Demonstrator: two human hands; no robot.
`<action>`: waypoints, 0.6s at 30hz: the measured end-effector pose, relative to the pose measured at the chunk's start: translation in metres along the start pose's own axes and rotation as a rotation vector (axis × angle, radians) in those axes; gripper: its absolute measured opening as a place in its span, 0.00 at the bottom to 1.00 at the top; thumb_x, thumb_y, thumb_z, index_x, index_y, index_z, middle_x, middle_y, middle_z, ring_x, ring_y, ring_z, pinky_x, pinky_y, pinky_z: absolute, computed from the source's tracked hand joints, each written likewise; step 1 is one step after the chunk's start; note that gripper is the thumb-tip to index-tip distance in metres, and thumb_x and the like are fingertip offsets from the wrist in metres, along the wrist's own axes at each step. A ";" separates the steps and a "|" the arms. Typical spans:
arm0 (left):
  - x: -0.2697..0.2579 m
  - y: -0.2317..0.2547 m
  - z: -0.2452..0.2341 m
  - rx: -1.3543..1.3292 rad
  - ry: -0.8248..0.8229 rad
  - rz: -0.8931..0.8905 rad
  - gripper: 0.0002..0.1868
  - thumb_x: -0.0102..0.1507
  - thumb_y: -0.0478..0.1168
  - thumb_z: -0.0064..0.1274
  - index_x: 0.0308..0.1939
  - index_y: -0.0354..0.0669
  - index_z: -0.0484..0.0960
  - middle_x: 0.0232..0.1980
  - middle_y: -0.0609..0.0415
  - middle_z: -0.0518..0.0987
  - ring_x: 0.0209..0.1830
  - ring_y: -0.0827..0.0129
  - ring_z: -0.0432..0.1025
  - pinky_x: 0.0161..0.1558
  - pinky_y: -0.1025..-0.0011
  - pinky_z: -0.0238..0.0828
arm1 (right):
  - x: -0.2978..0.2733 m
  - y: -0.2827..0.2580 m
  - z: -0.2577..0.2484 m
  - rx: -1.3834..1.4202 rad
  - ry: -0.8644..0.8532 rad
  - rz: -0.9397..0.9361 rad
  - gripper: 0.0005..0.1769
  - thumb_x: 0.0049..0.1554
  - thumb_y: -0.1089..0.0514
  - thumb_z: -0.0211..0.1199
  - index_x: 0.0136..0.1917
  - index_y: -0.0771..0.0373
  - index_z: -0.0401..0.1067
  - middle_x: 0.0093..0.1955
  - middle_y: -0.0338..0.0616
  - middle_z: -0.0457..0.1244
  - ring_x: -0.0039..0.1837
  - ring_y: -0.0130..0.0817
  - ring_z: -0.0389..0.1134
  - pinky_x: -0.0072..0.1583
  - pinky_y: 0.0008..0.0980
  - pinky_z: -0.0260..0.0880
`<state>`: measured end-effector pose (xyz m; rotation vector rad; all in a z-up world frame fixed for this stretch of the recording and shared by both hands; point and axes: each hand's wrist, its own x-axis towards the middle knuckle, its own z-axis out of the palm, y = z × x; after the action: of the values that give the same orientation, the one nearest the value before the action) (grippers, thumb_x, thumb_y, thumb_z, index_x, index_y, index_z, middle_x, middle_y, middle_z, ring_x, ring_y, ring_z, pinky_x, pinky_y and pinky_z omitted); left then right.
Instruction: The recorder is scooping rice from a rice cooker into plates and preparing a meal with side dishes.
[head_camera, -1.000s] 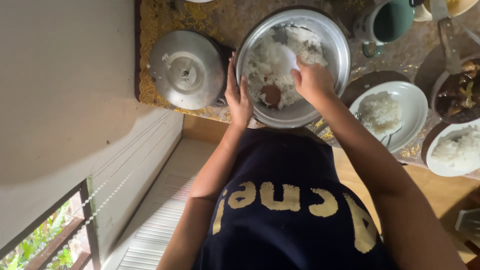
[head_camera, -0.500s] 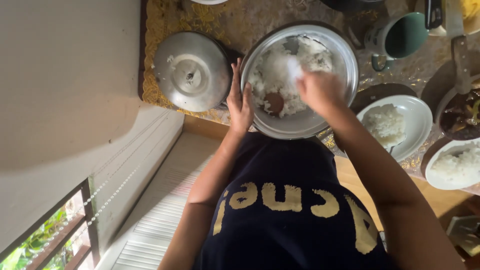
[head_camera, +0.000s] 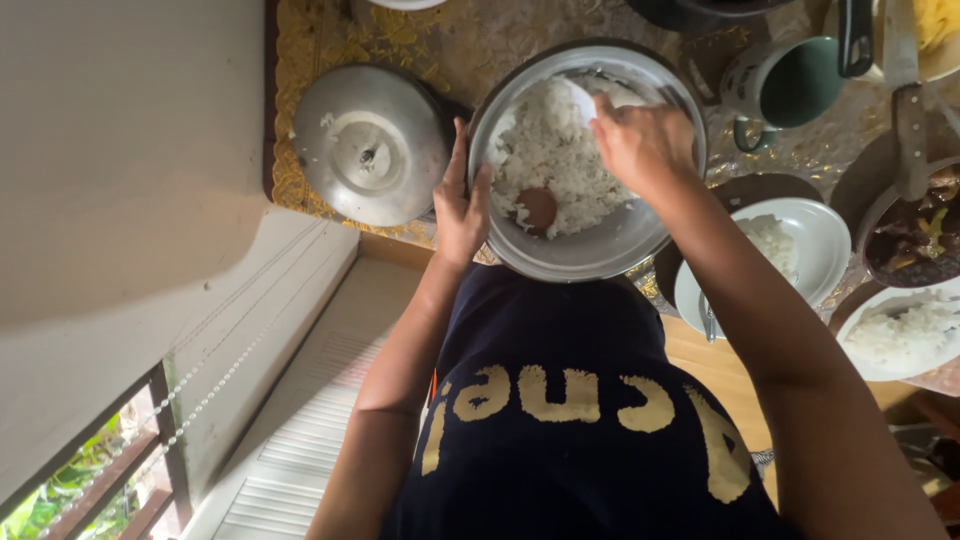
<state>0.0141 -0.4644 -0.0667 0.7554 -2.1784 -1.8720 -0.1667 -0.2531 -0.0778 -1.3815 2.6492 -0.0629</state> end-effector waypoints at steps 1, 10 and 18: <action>0.000 -0.001 0.000 0.007 0.000 0.018 0.32 0.72 0.32 0.45 0.80 0.32 0.55 0.76 0.39 0.72 0.75 0.61 0.68 0.75 0.69 0.60 | 0.002 -0.001 -0.001 -0.004 0.006 -0.035 0.18 0.67 0.50 0.61 0.64 0.62 0.77 0.22 0.34 0.60 0.23 0.30 0.60 0.27 0.33 0.56; -0.009 -0.010 0.003 0.018 -0.003 0.027 0.31 0.72 0.30 0.45 0.79 0.32 0.57 0.79 0.37 0.65 0.79 0.59 0.64 0.77 0.68 0.57 | 0.004 0.001 0.007 0.128 0.075 -0.158 0.16 0.68 0.50 0.62 0.64 0.59 0.77 0.23 0.34 0.58 0.25 0.31 0.59 0.30 0.34 0.57; -0.002 0.001 0.001 -0.015 -0.037 0.031 0.34 0.72 0.30 0.43 0.82 0.34 0.51 0.81 0.40 0.63 0.81 0.60 0.61 0.79 0.68 0.54 | 0.003 -0.029 0.014 0.186 -0.015 -0.289 0.21 0.63 0.49 0.62 0.66 0.57 0.75 0.17 0.32 0.54 0.19 0.29 0.55 0.23 0.32 0.52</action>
<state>0.0150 -0.4622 -0.0660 0.6855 -2.1832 -1.8998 -0.1427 -0.2717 -0.0889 -1.6769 2.3415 -0.3209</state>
